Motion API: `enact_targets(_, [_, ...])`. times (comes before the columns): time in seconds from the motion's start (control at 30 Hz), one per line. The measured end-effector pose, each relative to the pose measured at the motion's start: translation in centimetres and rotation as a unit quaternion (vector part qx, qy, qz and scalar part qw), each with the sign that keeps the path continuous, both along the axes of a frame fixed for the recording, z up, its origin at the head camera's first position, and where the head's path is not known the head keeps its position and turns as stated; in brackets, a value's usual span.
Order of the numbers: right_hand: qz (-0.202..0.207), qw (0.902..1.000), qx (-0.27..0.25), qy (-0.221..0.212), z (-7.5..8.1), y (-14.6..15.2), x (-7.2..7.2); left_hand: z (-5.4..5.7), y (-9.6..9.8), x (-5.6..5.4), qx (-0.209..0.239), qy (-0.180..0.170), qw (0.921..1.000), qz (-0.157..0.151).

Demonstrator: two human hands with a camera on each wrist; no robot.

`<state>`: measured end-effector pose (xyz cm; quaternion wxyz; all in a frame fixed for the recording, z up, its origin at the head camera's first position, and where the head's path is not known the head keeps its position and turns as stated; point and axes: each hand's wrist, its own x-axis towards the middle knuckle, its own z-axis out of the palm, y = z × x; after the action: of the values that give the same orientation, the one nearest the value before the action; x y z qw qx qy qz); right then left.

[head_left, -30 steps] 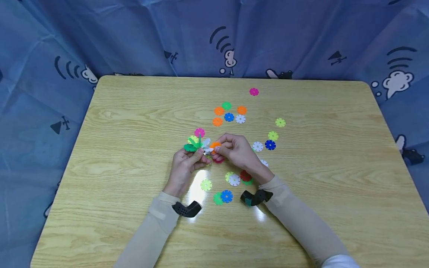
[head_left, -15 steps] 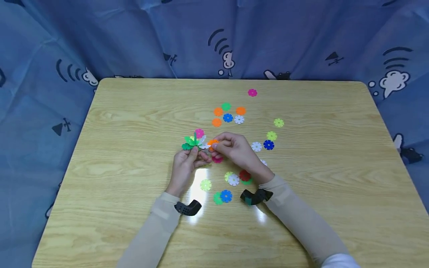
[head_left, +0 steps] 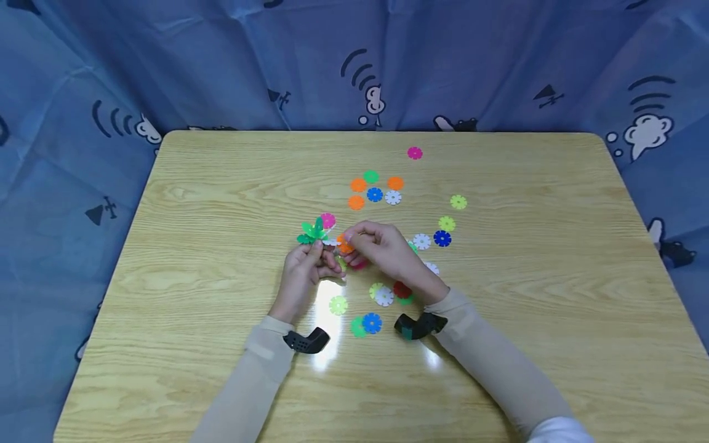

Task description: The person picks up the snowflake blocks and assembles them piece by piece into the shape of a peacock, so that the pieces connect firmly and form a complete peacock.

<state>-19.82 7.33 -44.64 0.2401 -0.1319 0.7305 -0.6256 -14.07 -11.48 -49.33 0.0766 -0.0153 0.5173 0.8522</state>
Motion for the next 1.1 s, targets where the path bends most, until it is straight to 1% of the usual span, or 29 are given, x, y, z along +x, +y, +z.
enact_targets(0.07, [-0.014,0.9999,-0.002,-0.002,-0.1,0.3,-0.3,0.0,-0.2,0.1,0.015,-0.004,0.9999,-0.004])
enact_targets(0.17, [-0.035,0.9991,0.019,-0.011,-0.1,0.7,-0.7,-0.1,-0.4,0.2,0.028,-0.006,0.9996,-0.004])
enact_targets(0.23, [-0.033,0.9975,0.062,0.003,-0.2,0.8,-0.9,0.0,-0.5,0.3,0.035,-0.007,0.9994,-0.004])
enact_targets(0.3, [-0.012,0.9908,0.127,0.044,-0.4,0.8,-0.9,0.0,-0.5,0.3,0.037,-0.007,0.9993,-0.004])
enact_targets(0.37, [0.019,0.9762,0.192,0.099,-0.6,0.8,-1.0,0.0,-0.5,0.3,0.038,-0.006,0.9993,-0.004])
enact_targets(0.43, [0.056,0.9552,0.241,0.163,-0.7,0.9,-0.9,0.0,-0.5,0.2,0.039,-0.007,0.9992,-0.004])
enact_targets(0.53, [0.115,0.9261,0.275,0.231,-0.6,1.1,-0.7,0.1,-0.5,0.2,0.044,-0.006,0.999,-0.007])
enact_targets(0.6, [0.142,0.9102,0.292,0.257,-0.5,1.3,-0.5,0.2,-0.4,0.1,0.047,-0.006,0.9988,-0.01])
enact_targets(0.63, [0.151,0.9038,0.301,0.264,-0.5,1.3,-0.4,0.2,-0.4,0.1,0.05,-0.005,0.9987,-0.011])
enact_targets(0.7, [0.162,0.895,0.313,0.273,-0.5,1.3,-0.3,0.3,-0.3,0.1,0.052,-0.004,0.9986,-0.011])
enact_targets(0.87, [0.159,0.8888,0.325,0.282,-0.5,1.3,-0.2,0.4,-0.3,0.1,0.051,-0.006,0.9987,-0.008])
enact_targets(1.1, [0.153,0.8793,0.341,0.295,-0.5,1.1,-0.2,0.5,-0.1,0.2,0.054,-0.034,0.9978,0.017])
